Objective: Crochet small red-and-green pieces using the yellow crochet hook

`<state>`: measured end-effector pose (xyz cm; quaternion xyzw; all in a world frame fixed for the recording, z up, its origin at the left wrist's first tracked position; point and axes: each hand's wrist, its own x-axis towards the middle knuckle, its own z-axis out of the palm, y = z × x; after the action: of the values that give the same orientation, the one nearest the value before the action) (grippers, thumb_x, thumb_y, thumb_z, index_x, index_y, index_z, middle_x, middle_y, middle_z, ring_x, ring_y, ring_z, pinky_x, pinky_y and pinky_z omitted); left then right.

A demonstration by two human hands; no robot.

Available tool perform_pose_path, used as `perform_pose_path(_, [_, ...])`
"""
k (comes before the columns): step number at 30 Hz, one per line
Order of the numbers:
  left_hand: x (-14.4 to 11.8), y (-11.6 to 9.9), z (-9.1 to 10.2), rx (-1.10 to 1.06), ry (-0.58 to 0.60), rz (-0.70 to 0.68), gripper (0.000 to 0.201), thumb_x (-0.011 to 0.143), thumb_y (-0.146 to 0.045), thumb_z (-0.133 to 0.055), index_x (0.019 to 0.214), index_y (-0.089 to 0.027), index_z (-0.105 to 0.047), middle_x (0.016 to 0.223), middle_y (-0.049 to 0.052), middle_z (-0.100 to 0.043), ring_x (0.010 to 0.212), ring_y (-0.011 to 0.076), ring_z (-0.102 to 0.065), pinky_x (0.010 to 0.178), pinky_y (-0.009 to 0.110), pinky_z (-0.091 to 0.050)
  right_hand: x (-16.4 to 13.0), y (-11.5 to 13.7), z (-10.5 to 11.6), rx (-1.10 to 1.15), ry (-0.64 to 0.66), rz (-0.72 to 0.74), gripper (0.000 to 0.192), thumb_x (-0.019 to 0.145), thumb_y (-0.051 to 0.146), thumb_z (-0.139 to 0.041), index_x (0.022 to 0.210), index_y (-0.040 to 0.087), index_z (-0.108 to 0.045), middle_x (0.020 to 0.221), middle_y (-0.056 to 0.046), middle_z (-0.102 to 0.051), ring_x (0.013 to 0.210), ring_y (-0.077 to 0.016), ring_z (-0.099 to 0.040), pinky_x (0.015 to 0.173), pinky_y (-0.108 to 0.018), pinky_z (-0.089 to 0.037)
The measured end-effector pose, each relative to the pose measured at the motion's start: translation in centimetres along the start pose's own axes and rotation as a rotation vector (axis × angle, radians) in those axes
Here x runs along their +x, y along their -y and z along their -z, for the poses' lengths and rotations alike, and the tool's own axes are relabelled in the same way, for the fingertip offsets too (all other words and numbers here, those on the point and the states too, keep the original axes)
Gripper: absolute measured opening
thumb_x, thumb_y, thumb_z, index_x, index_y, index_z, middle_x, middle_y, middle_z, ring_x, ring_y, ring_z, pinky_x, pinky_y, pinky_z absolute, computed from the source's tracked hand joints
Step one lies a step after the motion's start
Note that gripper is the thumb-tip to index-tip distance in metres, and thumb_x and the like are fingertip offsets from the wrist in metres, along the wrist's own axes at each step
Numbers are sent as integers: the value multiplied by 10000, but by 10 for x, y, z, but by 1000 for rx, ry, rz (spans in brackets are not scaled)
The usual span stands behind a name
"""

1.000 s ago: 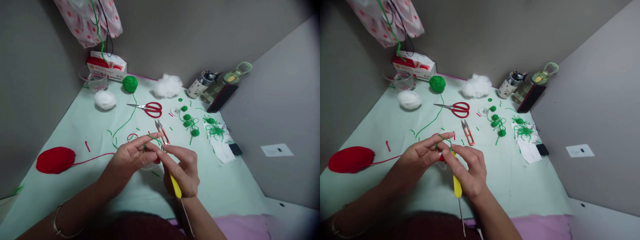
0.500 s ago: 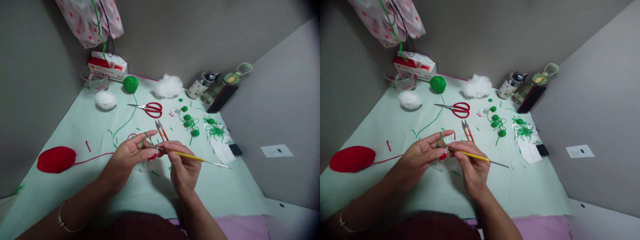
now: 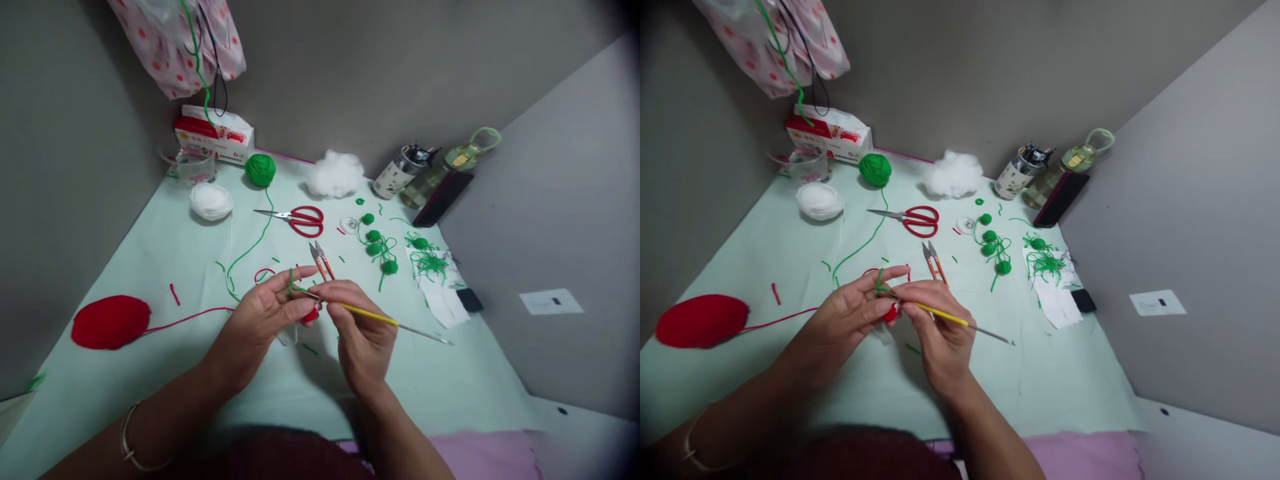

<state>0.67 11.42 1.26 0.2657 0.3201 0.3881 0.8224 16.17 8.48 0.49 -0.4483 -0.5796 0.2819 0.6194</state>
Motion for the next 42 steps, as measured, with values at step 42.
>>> perform_pose_path(42, [3,10,-10,23,-87,-181,720,774,-173,-872,1442,-274,-622,908,-16,-727,853,117,-695,813,202,-556,-6,6,-8,-367,9,244,322,959,67,-632,1169,285,-741,1084,-37,-824,942,-202,-766,799,-391,-568])
